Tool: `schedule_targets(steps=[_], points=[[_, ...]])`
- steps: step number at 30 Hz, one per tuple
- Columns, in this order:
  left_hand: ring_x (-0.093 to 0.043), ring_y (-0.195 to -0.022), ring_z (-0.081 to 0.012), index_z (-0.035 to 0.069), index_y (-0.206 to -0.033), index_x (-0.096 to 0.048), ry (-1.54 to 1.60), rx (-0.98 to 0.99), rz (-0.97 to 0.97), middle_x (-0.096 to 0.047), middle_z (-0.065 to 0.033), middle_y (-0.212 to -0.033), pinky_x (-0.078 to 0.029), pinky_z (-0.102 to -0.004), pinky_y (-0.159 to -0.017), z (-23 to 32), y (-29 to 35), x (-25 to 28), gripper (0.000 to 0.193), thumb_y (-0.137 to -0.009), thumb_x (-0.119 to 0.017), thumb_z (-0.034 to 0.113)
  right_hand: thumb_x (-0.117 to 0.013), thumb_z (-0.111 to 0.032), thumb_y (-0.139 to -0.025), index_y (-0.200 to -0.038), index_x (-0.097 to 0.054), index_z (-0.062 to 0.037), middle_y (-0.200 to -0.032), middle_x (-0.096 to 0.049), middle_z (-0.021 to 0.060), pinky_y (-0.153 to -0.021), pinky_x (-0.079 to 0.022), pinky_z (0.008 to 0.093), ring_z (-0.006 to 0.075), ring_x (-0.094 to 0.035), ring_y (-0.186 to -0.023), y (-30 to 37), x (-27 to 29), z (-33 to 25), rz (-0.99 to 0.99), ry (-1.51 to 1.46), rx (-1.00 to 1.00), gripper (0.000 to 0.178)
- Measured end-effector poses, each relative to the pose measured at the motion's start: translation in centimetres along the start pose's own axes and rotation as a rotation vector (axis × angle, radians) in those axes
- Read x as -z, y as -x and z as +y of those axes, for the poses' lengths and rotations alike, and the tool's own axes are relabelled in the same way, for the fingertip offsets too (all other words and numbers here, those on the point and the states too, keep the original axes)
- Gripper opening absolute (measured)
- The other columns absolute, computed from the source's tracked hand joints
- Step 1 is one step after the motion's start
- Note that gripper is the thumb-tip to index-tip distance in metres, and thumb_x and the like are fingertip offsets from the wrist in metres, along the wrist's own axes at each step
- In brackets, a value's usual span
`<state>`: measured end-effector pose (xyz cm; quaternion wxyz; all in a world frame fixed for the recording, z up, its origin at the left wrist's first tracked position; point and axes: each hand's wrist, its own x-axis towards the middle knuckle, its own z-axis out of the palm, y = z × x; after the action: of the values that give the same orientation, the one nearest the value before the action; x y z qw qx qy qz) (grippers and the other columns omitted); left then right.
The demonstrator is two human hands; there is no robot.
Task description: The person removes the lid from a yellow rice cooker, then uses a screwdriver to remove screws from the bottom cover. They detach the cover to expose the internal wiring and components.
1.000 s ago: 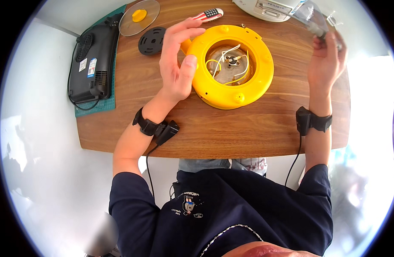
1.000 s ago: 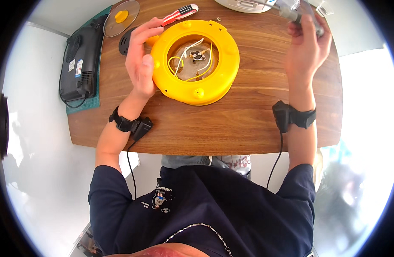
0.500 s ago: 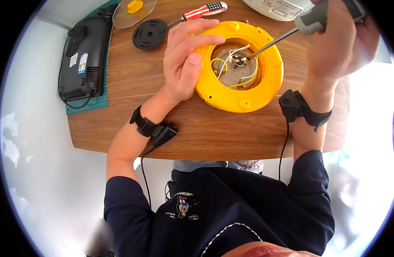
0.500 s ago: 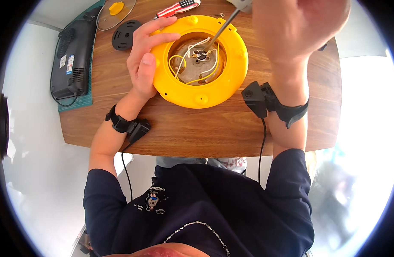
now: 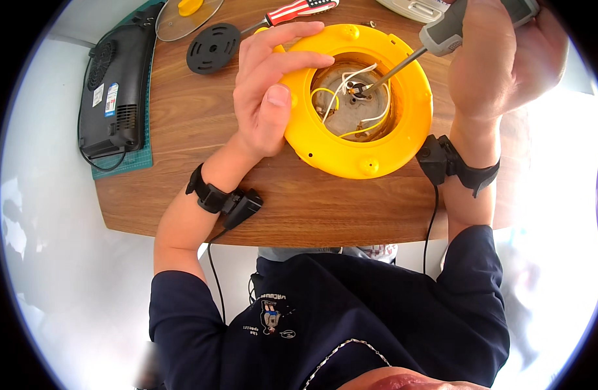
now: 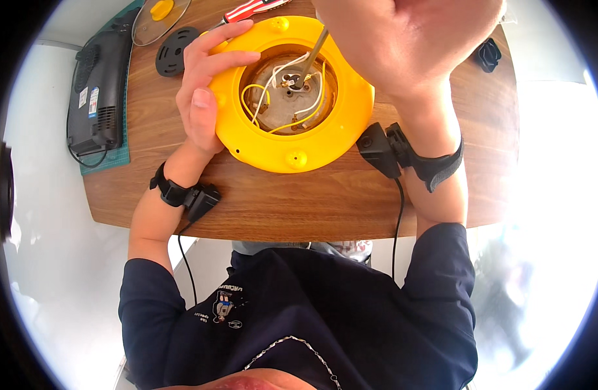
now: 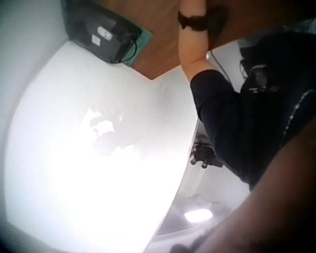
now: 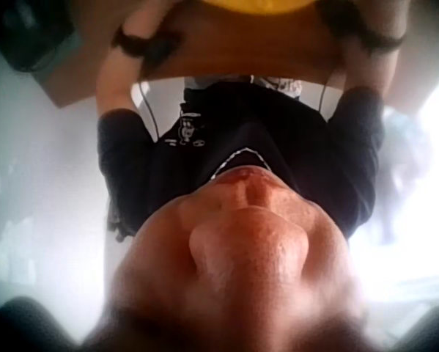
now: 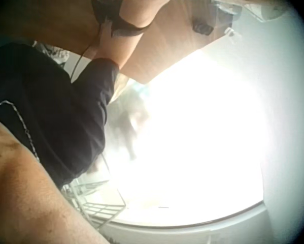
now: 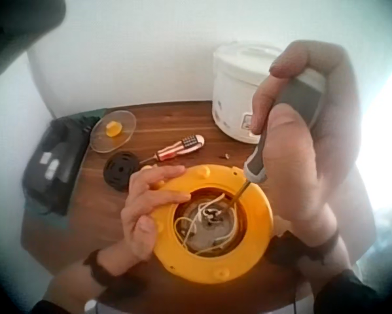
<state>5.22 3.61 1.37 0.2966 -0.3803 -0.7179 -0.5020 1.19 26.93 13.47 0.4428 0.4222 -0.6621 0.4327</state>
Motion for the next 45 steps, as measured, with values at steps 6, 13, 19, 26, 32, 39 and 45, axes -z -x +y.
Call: schedule_targets(steps=[6, 13, 19, 26, 32, 39, 45], points=[[-0.054, -0.109, -0.0254, 0.005, -0.106, -0.077, -0.010, 0.005, 0.001, -0.067, -0.0162, -0.133, -0.037, -0.0373, -0.099, -0.2, 0.2, 0.1, 0.051, -0.101, -0.037, 0.036, -0.040, -0.003, -0.087, -0.118, -0.051, -0.0057, -0.076, -0.055, 0.0028, -0.050, -0.037, 0.0174, 0.0062, -0.043, -0.055, -0.7, -0.1, -3.9, 0.054, 0.209, -0.240, 0.033], [-0.054, -0.110, -0.0257, 0.006, -0.106, -0.077, 0.000, 0.015, 0.000, -0.067, -0.0159, -0.132, -0.037, -0.0377, -0.100, 0.1, 0.0, 0.0, 0.051, -0.101, -0.037, 0.037, -0.040, -0.004, -0.088, -0.118, -0.051, -0.0060, -0.077, -0.055, 0.0025, -0.049, -0.037, 0.0175, 0.0059, -0.042, -0.054, -0.4, 0.0, -3.5, 0.030, 0.087, -0.255, 0.032], [-0.054, -0.111, -0.0265, 0.006, -0.106, -0.077, -0.007, 0.014, -0.004, -0.067, -0.0166, -0.132, -0.036, -0.0384, -0.101, 0.0, 0.1, 0.0, 0.052, -0.102, -0.037, 0.039, -0.039, -0.004, -0.086, -0.118, -0.051, -0.0063, -0.078, -0.055, 0.0031, -0.052, -0.038, 0.0178, 0.0063, -0.043, -0.056, -0.4, 0.0, -3.0, 0.008, 0.158, -0.235, 0.034], [-0.055, -0.111, -0.0265, 0.006, -0.106, -0.076, -0.017, 0.004, -0.007, -0.067, -0.0168, -0.132, -0.036, -0.0388, -0.101, 0.0, 0.0, 0.0, 0.051, -0.102, -0.036, 0.037, -0.048, -0.021, -0.082, -0.120, -0.049, -0.0083, -0.082, -0.053, 0.0047, -0.063, -0.040, 0.0234, 0.0108, -0.047, -0.068, -0.6, 0.1, -3.5, -0.042, -0.005, -0.206, 0.040], [-0.055, -0.112, -0.0261, 0.007, -0.107, -0.076, -0.022, -0.003, -0.013, -0.067, -0.0160, -0.132, -0.037, -0.0385, -0.101, -0.2, 0.0, 0.1, 0.050, -0.102, -0.036, 0.036, -0.051, -0.032, -0.084, -0.120, -0.044, -0.0090, -0.084, -0.051, 0.0048, -0.065, -0.039, 0.0248, 0.0113, -0.047, -0.070, -0.8, 0.4, -3.5, -0.085, -0.048, -0.161, 0.043], [-0.054, -0.112, -0.0255, 0.007, -0.108, -0.076, -0.013, 0.010, -0.013, -0.067, -0.0153, -0.133, -0.037, -0.0383, -0.101, -0.1, 0.1, 0.1, 0.050, -0.103, -0.036, 0.037, -0.053, -0.039, -0.087, -0.118, -0.043, -0.0100, -0.085, -0.051, 0.0044, -0.065, -0.038, 0.0249, 0.0113, -0.045, -0.070, -1.4, 1.0, -4.3, -0.195, -0.118, -0.264, 0.043], [-0.054, -0.112, -0.0255, 0.007, -0.108, -0.076, -0.018, -0.004, -0.018, -0.067, -0.0155, -0.132, -0.037, -0.0384, -0.101, -0.2, 0.1, 0.2, 0.051, -0.103, -0.036, 0.038, -0.053, -0.037, -0.086, -0.118, -0.044, -0.0101, -0.084, -0.052, 0.0042, -0.065, -0.040, 0.0251, 0.0115, -0.047, -0.069, -0.4, -0.2, -2.6, -0.122, -0.190, -0.096, 0.042]])
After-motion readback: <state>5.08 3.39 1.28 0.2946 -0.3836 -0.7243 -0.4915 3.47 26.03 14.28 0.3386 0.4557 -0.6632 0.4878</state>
